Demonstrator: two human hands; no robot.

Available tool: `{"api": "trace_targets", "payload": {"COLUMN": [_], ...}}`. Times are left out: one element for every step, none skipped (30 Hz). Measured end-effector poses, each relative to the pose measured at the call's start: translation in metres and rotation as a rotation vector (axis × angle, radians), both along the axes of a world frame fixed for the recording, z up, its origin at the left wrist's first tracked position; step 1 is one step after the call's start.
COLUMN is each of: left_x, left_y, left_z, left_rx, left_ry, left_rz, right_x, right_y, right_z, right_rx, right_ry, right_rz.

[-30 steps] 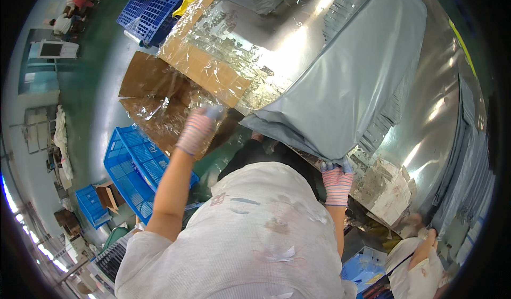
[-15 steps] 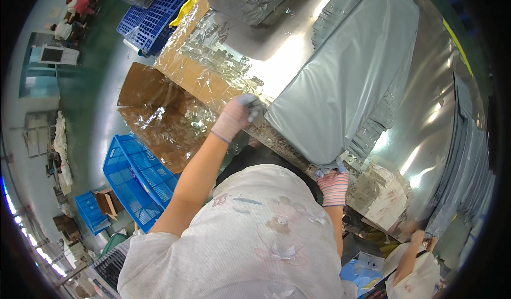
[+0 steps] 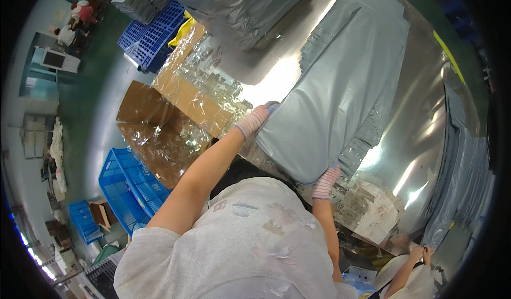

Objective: The person places tissue packs into gray plastic shipping bags on a metal table, smooths the bags, and stacks the completed packages on the workspace.

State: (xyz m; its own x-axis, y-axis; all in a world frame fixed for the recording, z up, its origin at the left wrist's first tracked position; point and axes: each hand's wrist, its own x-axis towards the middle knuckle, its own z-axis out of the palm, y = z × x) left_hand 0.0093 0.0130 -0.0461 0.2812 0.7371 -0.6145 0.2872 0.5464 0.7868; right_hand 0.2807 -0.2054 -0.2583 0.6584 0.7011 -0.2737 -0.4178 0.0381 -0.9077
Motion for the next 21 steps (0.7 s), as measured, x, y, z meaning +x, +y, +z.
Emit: {"api": "trace_targets", "payload": {"left_x": [-0.003, -0.008, -0.009, -0.011, -0.01, -0.011, -0.011, -0.012, -0.018, -0.02, -0.018, -0.015, -0.015, -0.013, -0.017, -0.021, -0.025, -0.029, -0.035, -0.039, -0.053], "left_y": [0.005, 0.004, 0.002, -0.001, -0.002, -0.001, -0.001, -0.001, -0.004, -0.004, 0.001, 0.004, 0.008, 0.012, 0.017, 0.022, 0.023, 0.022, 0.021, 0.023, 0.027], "left_z": [-0.023, -0.027, -0.025, -0.021, -0.012, -0.007, -0.003, 0.003, 0.017, 0.037, 0.053, 0.068, 0.083, 0.101, 0.117, 0.133, 0.14, 0.143, 0.146, 0.15, 0.156], "left_rx": [0.218, 0.065, -0.083, -0.233, -0.27, -0.31, -0.354, -0.324, -0.277, -0.231, -0.125, -0.02, 0.086, 0.075, 0.07, 0.064, 0.046, 0.083, 0.115, 0.135, 0.134], "left_ry": [0.026, -0.082, -0.204, -0.327, -0.434, -0.54, -0.644, -0.654, -0.717, -0.78, -0.758, -0.739, -0.718, -0.759, -0.8, -0.84, -0.897, -0.921, -0.945, -0.965, -0.959], "left_rz": [-0.242, -0.117, -0.005, 0.096, 0.056, 0.009, -0.042, -0.154, -0.174, -0.205, -0.256, -0.298, -0.333, -0.339, -0.334, -0.328, -0.293, -0.269, -0.253, -0.237, -0.222], "right_x": [0.001, -0.019, -0.04, -0.062, -0.047, -0.034, -0.023, -0.024, -0.036, -0.042, -0.042, -0.042, -0.043, -0.042, -0.043, -0.046, -0.052, -0.058, -0.065, -0.072, -0.084], "right_y": [0.0, 0.021, 0.043, 0.067, 0.058, 0.05, 0.048, 0.056, 0.062, 0.066, 0.07, 0.074, 0.079, 0.082, 0.088, 0.093, 0.092, 0.09, 0.086, 0.083, 0.085], "right_z": [-0.034, 0.009, 0.07, 0.137, 0.128, 0.119, 0.112, 0.132, 0.18, 0.216, 0.236, 0.253, 0.268, 0.283, 0.295, 0.31, 0.329, 0.342, 0.354, 0.365, 0.375], "right_rx": [-0.055, -0.061, -0.078, -0.104, -0.089, -0.085, -0.075, -0.062, -0.057, -0.046, -0.085, -0.131, -0.179, -0.134, -0.09, -0.046, 0.011, 0.041, 0.072, 0.094, 0.093], "right_ry": [-0.635, -0.396, -0.151, 0.079, 0.217, 0.351, 0.479, 0.507, 0.538, 0.566, 0.508, 0.449, 0.389, 0.357, 0.322, 0.288, 0.241, 0.178, 0.116, 0.06, 0.005], "right_rz": [-0.089, -0.034, -0.02, -0.042, 0.046, 0.134, 0.227, 0.241, 0.267, 0.286, 0.326, 0.365, 0.405, 0.382, 0.372, 0.365, 0.355, 0.36, 0.356, 0.346, 0.352]}}
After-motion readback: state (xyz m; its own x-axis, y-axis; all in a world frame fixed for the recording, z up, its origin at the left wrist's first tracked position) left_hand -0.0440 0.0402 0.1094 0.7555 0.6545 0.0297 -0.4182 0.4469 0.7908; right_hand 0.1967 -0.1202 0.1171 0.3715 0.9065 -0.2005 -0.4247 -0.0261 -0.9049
